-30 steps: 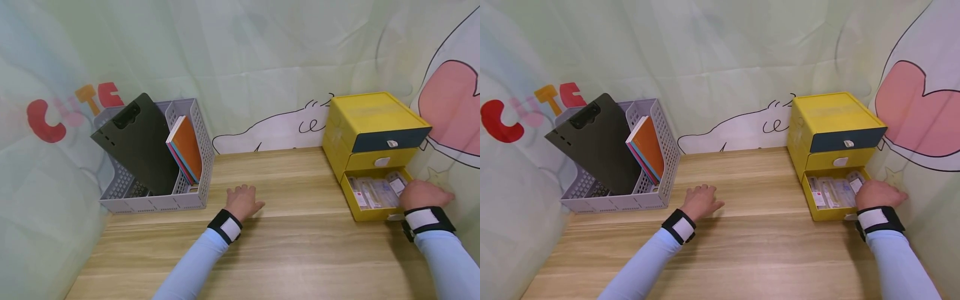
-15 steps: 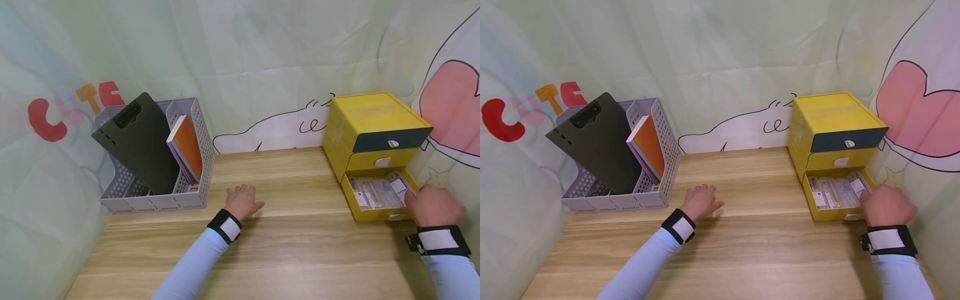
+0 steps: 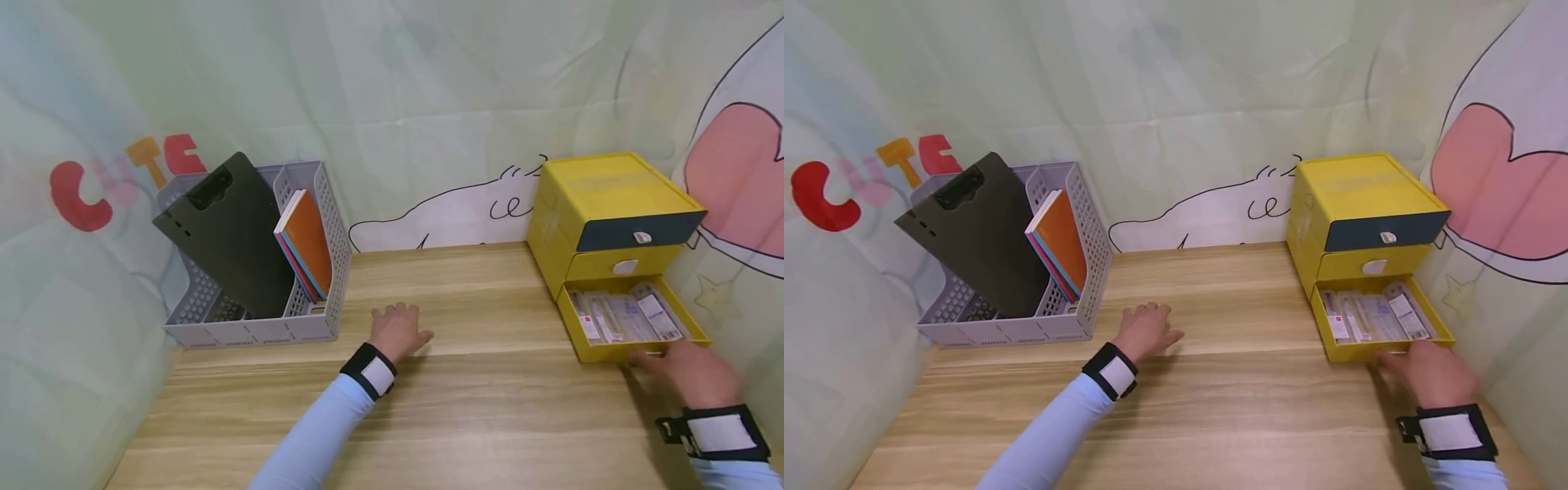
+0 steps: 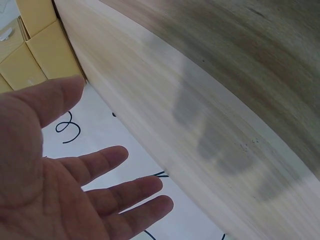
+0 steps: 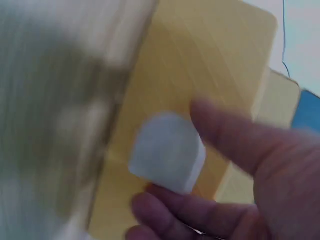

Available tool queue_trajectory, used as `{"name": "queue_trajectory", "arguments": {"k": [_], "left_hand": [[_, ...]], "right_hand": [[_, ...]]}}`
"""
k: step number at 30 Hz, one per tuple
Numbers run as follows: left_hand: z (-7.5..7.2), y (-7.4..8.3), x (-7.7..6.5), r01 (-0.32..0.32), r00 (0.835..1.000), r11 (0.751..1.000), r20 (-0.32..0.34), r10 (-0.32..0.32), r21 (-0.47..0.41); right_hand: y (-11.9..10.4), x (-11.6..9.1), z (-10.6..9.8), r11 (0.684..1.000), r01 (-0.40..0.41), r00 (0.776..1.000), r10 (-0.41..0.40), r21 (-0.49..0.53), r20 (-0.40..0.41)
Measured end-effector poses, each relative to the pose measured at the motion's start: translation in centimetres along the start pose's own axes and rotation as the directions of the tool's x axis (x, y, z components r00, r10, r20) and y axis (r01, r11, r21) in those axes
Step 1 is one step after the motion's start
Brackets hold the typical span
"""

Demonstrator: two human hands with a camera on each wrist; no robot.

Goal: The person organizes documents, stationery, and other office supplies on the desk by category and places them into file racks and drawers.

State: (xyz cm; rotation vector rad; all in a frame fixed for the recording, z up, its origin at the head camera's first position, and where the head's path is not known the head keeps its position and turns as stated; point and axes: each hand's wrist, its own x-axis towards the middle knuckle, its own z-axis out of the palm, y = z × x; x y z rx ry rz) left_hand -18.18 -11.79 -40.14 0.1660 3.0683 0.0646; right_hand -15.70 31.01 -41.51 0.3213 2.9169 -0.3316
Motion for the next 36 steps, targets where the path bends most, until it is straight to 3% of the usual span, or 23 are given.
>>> {"name": "queue_trajectory", "arguments": {"k": [10,17,26,36], "left_hand": [[0.1,-0.4,-0.1,0.011,1.0,1.0,-0.001,-0.011,0.001],[0.2,-0.6,-0.1,0.015,1.0,1.0,-0.005,-0.015,0.013],[0.1,-0.8,-0.3,0.023,1.0,1.0,0.002,-0.023,0.014],[0.4,-0.9,-0.1,0.036,0.999,0.999,0.035,-0.036,0.011]], "right_hand": [[-0.6,2.6,-0.1,0.999,0.032,0.998,-0.034,0.043,0.046],[-1.3,4.4,-0.9,0.991,0.11,0.993,-0.113,0.072,0.034],[-3.6,7.0,-1.6,0.996,0.075,0.997,-0.075,0.042,0.006],[-4.7,9.9,-1.9,0.987,0.117,0.993,-0.118,0.109,0.007]]}}
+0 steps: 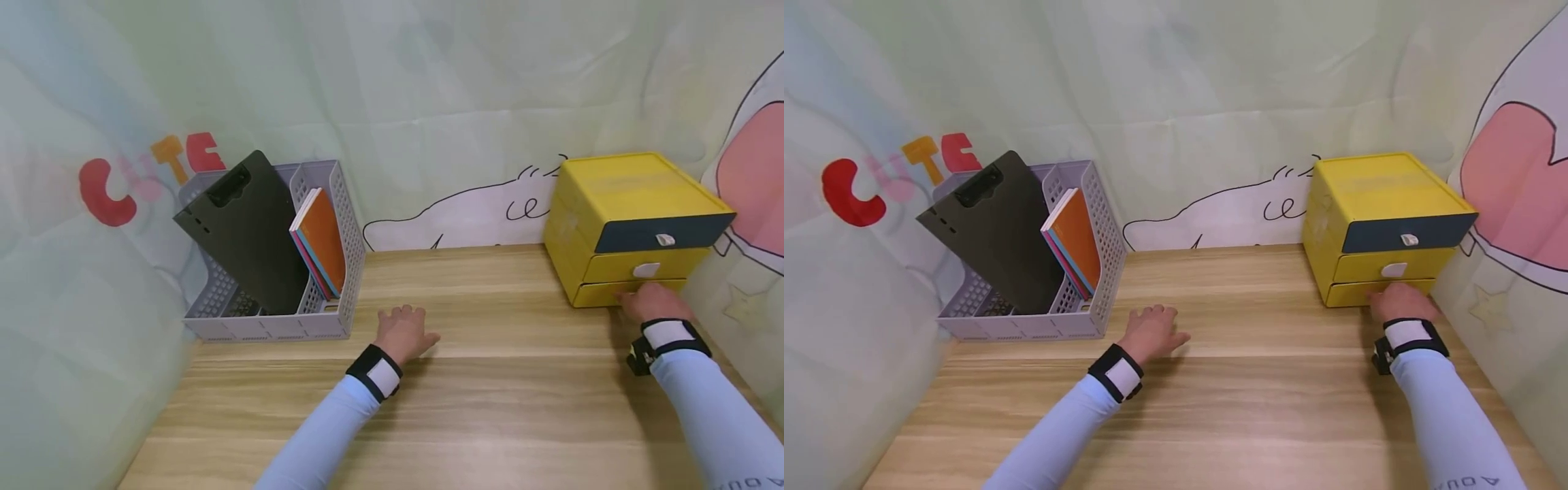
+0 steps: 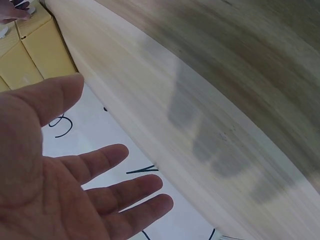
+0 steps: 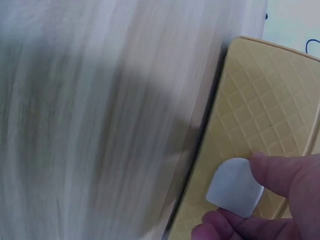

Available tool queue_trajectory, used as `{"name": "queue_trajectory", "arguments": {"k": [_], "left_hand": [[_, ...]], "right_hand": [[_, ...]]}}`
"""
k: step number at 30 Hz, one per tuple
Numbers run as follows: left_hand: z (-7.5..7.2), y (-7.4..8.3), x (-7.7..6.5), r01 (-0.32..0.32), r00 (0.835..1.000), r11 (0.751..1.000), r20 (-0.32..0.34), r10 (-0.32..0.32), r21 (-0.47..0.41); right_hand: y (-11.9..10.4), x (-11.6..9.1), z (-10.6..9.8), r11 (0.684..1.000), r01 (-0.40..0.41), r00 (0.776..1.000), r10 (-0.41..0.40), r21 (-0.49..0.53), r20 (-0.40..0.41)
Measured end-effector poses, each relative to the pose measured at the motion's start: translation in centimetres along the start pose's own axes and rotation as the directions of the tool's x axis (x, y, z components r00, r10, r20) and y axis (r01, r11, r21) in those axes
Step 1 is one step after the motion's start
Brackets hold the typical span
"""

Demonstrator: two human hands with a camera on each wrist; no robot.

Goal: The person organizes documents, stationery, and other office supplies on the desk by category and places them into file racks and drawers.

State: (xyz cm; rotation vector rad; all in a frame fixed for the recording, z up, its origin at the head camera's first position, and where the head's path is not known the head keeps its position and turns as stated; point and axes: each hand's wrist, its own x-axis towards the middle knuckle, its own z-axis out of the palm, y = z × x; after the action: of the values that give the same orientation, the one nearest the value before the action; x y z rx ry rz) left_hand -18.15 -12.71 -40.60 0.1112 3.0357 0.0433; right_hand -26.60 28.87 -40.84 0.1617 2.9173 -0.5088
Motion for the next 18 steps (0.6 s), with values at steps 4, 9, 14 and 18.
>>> {"name": "queue_trajectory", "arguments": {"k": [4,9,14,18], "left_hand": [[-0.1,0.1,0.0,-0.001,1.0,1.0,-0.002,0.001,0.0],[-0.3,-0.1,0.0,-0.011,1.0,1.0,-0.007,0.011,0.006],[-0.4,-0.7,0.5,-0.004,0.999,1.0,-0.053,0.005,0.015],[-0.7,-1.2,1.5,0.01,0.992,1.0,-0.123,-0.007,0.026]], "right_hand": [[0.5,0.4,0.3,1.0,-0.03,1.0,0.03,0.011,-0.005],[0.4,-0.1,0.8,0.997,-0.072,0.997,0.073,0.02,-0.039],[-0.9,-1.1,1.1,0.993,-0.115,0.993,0.115,-0.009,-0.037],[-3.2,-1.8,1.4,0.997,-0.04,0.999,0.041,-0.059,0.031]]}}
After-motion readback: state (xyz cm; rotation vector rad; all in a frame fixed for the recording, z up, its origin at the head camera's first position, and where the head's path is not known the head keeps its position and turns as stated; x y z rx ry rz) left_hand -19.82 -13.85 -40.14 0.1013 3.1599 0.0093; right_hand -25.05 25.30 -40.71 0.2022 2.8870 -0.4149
